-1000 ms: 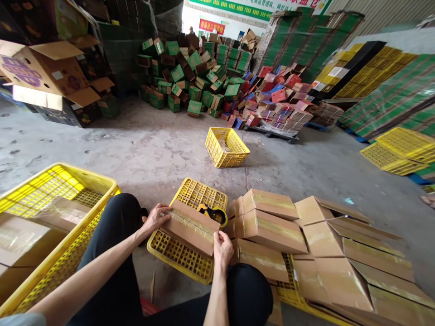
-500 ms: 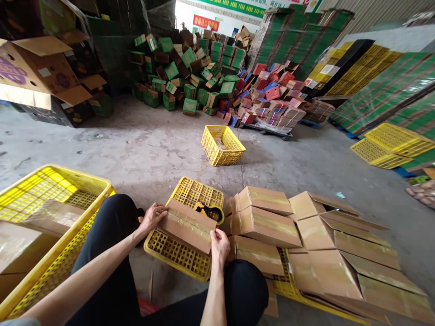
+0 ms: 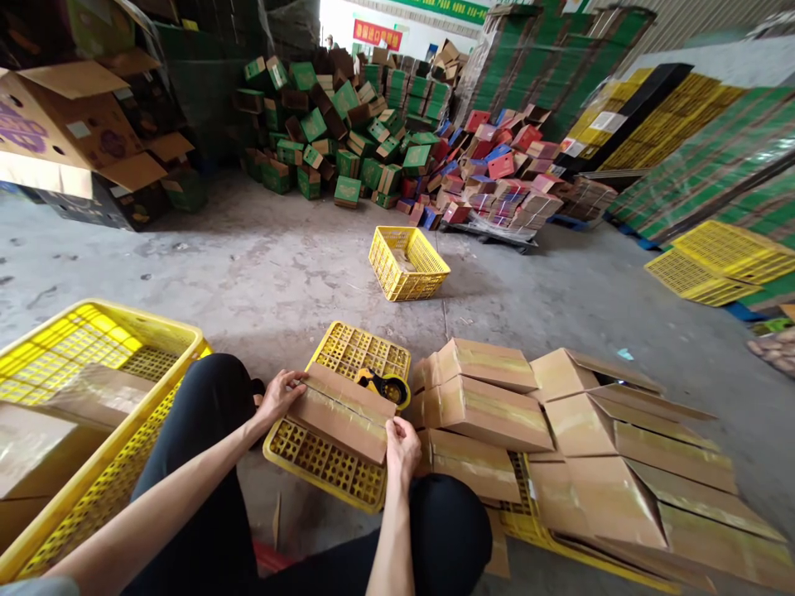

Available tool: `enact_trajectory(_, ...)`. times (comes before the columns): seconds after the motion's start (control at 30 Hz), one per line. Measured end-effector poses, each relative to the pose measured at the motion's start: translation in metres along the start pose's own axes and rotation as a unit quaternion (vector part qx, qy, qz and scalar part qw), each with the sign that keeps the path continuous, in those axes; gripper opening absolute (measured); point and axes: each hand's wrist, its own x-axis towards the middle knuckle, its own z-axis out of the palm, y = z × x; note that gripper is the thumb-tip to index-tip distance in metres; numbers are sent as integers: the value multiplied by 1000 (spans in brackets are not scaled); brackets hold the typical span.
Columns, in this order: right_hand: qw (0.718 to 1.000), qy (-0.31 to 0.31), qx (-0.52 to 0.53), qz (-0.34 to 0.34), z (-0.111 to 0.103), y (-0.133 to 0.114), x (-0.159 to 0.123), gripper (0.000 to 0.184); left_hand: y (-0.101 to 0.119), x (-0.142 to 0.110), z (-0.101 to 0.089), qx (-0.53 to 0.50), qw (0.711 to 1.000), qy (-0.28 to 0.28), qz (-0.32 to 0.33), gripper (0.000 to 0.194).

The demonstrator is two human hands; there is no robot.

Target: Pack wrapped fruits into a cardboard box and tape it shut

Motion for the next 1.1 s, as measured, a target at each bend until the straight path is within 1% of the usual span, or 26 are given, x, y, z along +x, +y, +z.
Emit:
enact_trajectory(0.27, 999, 9, -51, -11, 1, 1, -1, 38, -3, 1, 3, -14, 1000, 9, -23, 30)
enact_trajectory(0.57, 996, 9, -93, -8, 1, 1, -3, 42, -8, 6, 6, -35, 997, 12, -62, 29)
enact_trajectory(0.63, 995, 7, -102, -1, 1, 1, -2, 44, -11, 8, 8, -44, 996, 14, -76, 33)
enact_trajectory(0.7, 994, 3, -110, 7, 1, 2, -2, 47, -14, 10, 11, -58, 994, 14, -92, 44)
enact_trajectory(0.77, 993, -4, -113, 13, 3, 3, -3, 51, -15, 11, 13, -78, 991, 2, -105, 53)
enact_trajectory(0.8, 993, -10, -114, 15, 4, 4, -3, 52, -14, 11, 14, -88, 990, -9, -110, 54)
enact_trajectory(0.93, 991, -52, -121, 15, 7, 4, -6, 51, -6, 11, 13, -122, 984, -65, -115, 47)
enact_trajectory(1.1, 984, -85, -159, 14, 2, -1, -12, 54, 4, 8, 5, -140, 978, -91, -124, 51)
